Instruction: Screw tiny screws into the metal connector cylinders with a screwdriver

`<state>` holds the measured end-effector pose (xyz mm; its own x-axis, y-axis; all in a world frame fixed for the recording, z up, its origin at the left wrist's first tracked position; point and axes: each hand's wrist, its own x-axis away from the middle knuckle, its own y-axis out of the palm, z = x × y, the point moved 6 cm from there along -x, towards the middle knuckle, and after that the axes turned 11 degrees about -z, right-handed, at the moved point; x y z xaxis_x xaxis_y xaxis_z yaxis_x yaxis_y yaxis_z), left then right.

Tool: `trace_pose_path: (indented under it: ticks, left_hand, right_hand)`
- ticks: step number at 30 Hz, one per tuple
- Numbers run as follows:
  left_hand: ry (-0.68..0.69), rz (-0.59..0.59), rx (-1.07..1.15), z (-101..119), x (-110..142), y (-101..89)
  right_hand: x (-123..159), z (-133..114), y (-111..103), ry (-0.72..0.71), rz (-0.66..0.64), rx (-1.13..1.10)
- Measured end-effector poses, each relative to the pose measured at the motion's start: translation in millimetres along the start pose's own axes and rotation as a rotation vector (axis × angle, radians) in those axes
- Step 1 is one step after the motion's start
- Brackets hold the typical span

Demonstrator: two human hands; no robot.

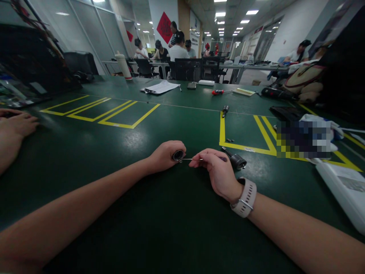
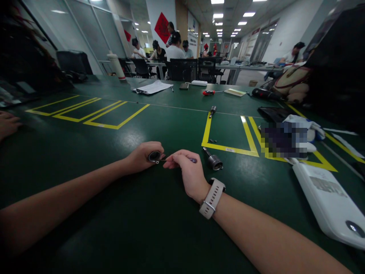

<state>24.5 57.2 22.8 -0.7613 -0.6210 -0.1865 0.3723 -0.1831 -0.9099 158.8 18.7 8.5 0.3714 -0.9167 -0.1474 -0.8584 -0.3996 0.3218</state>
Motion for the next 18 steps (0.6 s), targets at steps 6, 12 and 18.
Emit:
trace_pose_path:
  ticks: [6,12,18]
  left_hand:
    - [-0.02,0.028,0.013,-0.2,0.4,-1.5]
    - [-0.021,0.074,0.079,0.7,1.9,-5.7]
    - [0.0,0.044,0.089,0.8,2.3,-3.4]
  right_hand:
    - [0.9,-1.4,-0.5,-0.034,0.011,-0.029]
    - [-1.0,-0.1,6.6,-0.048,-0.046,-0.076]
    - [-1.2,0.9,10.7,-0.022,-0.102,-0.064]
